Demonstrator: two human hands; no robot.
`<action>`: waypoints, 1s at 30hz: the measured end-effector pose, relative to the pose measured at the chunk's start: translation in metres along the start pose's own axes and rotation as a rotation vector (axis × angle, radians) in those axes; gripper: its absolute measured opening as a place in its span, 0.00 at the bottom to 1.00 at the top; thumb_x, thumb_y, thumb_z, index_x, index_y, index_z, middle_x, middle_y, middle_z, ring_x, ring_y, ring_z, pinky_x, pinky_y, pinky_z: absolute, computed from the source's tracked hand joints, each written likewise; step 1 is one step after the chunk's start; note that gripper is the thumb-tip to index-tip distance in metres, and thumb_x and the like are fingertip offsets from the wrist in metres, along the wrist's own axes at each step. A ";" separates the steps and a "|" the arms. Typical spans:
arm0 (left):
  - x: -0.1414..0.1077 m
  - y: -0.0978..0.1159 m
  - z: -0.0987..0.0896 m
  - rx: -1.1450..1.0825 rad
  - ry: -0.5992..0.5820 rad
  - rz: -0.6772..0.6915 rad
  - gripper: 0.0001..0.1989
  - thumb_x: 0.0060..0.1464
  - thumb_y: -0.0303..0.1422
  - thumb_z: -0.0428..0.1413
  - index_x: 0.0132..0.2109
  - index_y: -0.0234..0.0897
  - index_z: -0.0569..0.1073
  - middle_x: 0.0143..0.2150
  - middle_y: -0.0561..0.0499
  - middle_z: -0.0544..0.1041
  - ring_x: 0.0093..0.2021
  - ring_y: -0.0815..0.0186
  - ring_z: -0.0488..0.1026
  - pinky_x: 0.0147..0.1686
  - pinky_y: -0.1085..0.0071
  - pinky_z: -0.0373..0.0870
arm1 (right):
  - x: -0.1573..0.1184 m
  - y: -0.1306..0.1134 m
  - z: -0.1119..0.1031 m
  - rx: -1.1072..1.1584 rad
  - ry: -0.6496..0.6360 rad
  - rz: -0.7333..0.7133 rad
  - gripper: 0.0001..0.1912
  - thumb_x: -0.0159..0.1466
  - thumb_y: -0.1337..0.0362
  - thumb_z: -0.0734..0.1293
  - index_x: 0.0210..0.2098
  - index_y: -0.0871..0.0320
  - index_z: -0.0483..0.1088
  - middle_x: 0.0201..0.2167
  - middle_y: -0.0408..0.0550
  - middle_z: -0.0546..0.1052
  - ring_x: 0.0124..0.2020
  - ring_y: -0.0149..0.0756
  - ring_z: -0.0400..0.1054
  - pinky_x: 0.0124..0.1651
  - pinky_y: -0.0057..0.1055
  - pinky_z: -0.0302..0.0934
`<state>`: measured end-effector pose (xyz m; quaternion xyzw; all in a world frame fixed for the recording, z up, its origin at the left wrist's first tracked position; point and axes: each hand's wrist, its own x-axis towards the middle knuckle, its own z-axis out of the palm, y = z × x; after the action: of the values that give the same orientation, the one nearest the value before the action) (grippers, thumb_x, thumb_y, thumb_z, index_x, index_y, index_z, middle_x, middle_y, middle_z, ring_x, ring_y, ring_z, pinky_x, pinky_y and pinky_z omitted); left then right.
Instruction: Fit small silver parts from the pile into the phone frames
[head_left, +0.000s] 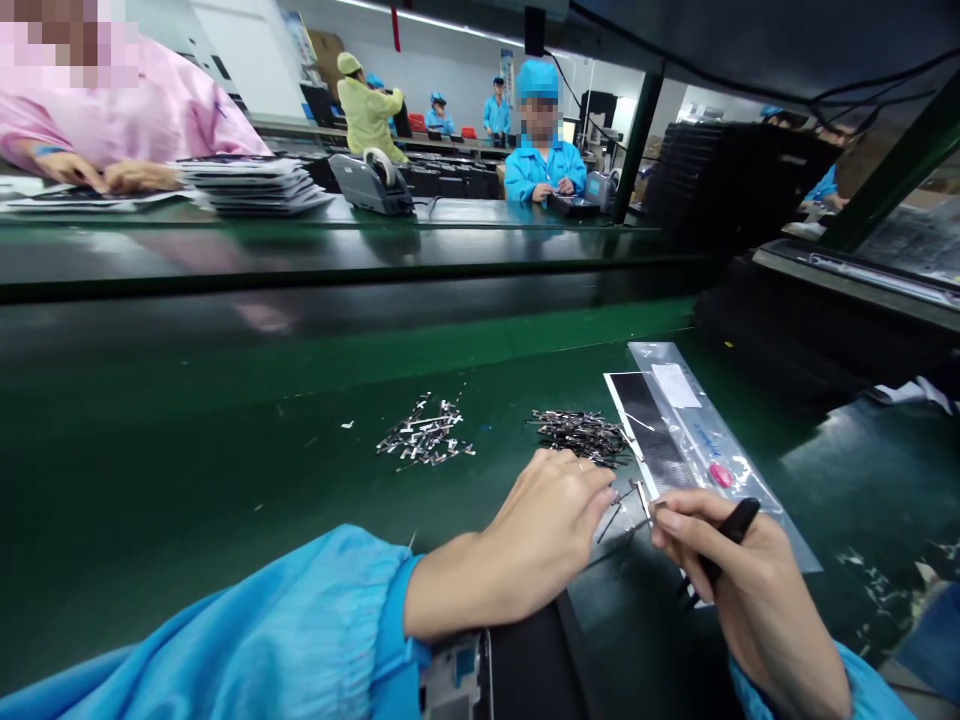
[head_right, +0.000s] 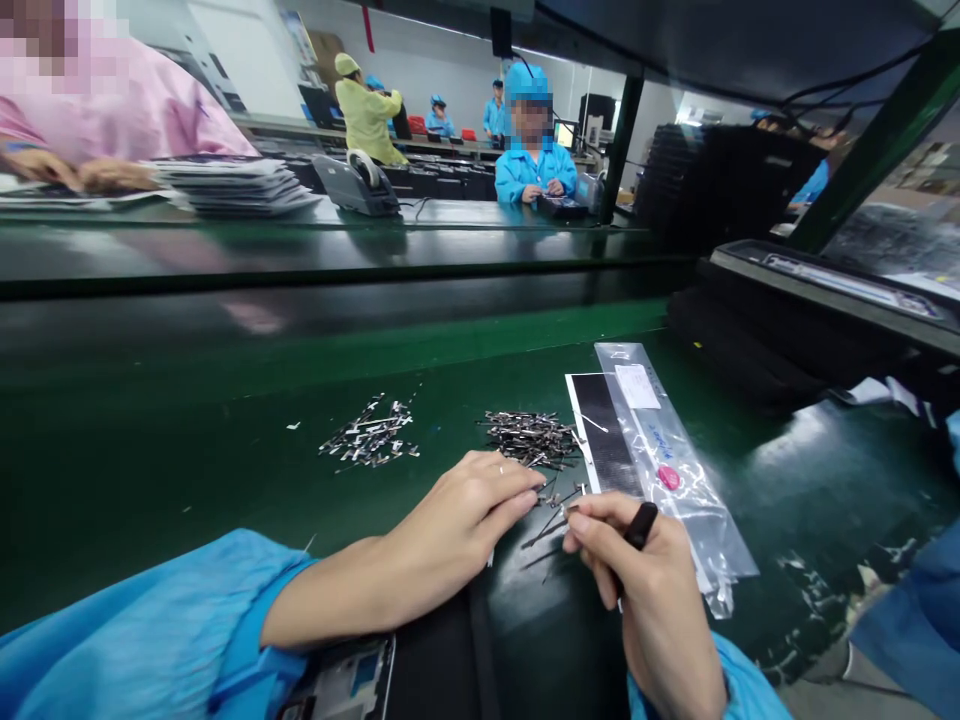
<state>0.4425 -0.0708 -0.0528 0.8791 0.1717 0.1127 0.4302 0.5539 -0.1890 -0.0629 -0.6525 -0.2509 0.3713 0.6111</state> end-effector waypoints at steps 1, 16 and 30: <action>-0.001 0.004 -0.001 -0.078 -0.038 -0.030 0.13 0.55 0.28 0.42 0.34 0.31 0.71 0.34 0.46 0.71 0.37 0.61 0.64 0.42 0.63 0.56 | -0.001 -0.001 0.001 0.010 -0.017 -0.003 0.12 0.49 0.57 0.68 0.26 0.61 0.69 0.18 0.46 0.69 0.15 0.20 0.52 0.18 0.22 0.45; -0.024 0.022 -0.017 -0.980 -0.272 -0.385 0.13 0.39 0.35 0.59 0.24 0.28 0.67 0.20 0.52 0.67 0.22 0.72 0.62 0.28 0.75 0.59 | -0.018 -0.006 0.010 -0.024 -0.204 -0.147 0.06 0.51 0.60 0.67 0.28 0.54 0.73 0.20 0.45 0.68 0.16 0.20 0.54 0.13 0.16 0.45; -0.041 0.024 -0.012 -0.597 -0.036 -0.198 0.08 0.47 0.32 0.51 0.26 0.31 0.68 0.22 0.55 0.64 0.25 0.72 0.59 0.26 0.77 0.56 | -0.024 -0.002 0.015 -0.086 -0.198 -0.135 0.07 0.52 0.59 0.66 0.25 0.56 0.71 0.21 0.43 0.66 0.16 0.20 0.52 0.14 0.18 0.44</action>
<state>0.4060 -0.0925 -0.0288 0.6948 0.2084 0.1002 0.6810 0.5285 -0.1984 -0.0566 -0.6197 -0.3692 0.3810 0.5783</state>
